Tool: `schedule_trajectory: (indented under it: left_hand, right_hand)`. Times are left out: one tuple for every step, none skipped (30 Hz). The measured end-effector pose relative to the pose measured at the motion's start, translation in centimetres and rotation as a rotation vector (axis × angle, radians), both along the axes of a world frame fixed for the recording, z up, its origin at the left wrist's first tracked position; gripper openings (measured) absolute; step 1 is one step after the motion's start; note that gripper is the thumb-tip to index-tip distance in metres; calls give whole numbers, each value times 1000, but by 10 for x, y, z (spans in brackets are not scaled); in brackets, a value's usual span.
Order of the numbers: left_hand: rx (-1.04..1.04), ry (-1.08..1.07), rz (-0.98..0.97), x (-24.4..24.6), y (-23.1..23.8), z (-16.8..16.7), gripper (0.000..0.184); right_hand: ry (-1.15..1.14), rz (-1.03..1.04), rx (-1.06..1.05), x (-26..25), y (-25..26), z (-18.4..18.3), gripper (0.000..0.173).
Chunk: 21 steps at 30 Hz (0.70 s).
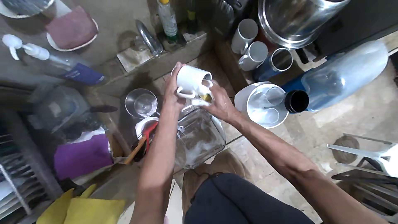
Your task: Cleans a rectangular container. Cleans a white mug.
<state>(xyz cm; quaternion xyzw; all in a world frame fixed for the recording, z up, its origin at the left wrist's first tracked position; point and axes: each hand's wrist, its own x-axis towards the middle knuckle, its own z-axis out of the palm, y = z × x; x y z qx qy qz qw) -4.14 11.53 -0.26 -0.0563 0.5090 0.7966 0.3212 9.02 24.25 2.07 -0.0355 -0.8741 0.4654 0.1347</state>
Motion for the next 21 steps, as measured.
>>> schedule_trajectory:
  left_hand:
    - [-23, -2, 25, 0, 3, 0, 39]
    - [-19, 37, 39, 1, 4, -3, 39]
    - [14, 115, 38, 2, 3, -7, 41]
    - [103, 202, 23, 1, 2, -12, 45]
    - [215, 261, 1, 1, 0, -16, 50]
    - [303, 303, -25, 0, 0, -15, 57]
    - [345, 337, -53, -2, 0, -11, 65]
    - [337, 371, -88, -4, 0, -6, 68]
    - [289, 390, -122, -5, -2, 1, 66]
    - [212, 374, -138, -7, -4, 10, 60]
    - [115, 297, -130, -6, -5, 20, 51]
    - [8, 163, -85, -2, -2, 29, 43]
    - [-62, 24, -19, 0, 2, 35, 41]
    - [-86, -86, 64, 3, 7, 35, 42]
    - [-79, -144, 134, 4, 9, 31, 42]
    - [-52, -150, 181, 4, 9, 26, 42]
    - [-17, -110, 198, 5, 8, 18, 40]
    - [25, -51, 190, 5, 5, 8, 42]
    - [116, 10, 156, 5, 1, -4, 44]
    - [226, 56, 126, 6, -3, -16, 46]
    - [293, 90, 98, 6, -6, -23, 48]
  right_hand:
    - [-50, -26, -99, -1, -5, -2, 44]
    - [-141, -70, -285, -2, -10, -3, 34]
    - [-232, -115, -578, -6, -15, 1, 29]
    - [-264, -132, -927, -12, -16, 6, 33]
    - [-271, -122, -1218, -15, -16, 12, 37]
    - [-252, -134, -1401, -17, -17, 16, 35]
    - [-230, -175, -1467, -18, -18, 20, 32]
    - [-213, -222, -1421, -18, -18, 21, 33]
    - [-198, -247, -1256, -16, -16, 19, 37]
    - [-183, -242, -970, -16, -13, 15, 41]
    - [-137, -189, -614, -15, -9, 9, 43]
    - [-29, -103, -266, -16, -4, -2, 39]
    - [77, -8, 28, -20, 1, -12, 35]
    - [124, 77, 220, -23, 3, -20, 30]
    - [132, 119, 293, -26, 1, -25, 27]
    - [120, 108, 233, -27, -5, -29, 26]
    - [76, 55, 46, -27, -14, -30, 27]
    - [-19, -28, -258, -28, -24, -24, 31]
    - [-131, -124, -602, -30, -32, -14, 37]
    - [-194, -185, -886, -32, -36, -6, 45]
    - [-225, -211, -1027, -33, -37, -2, 48]
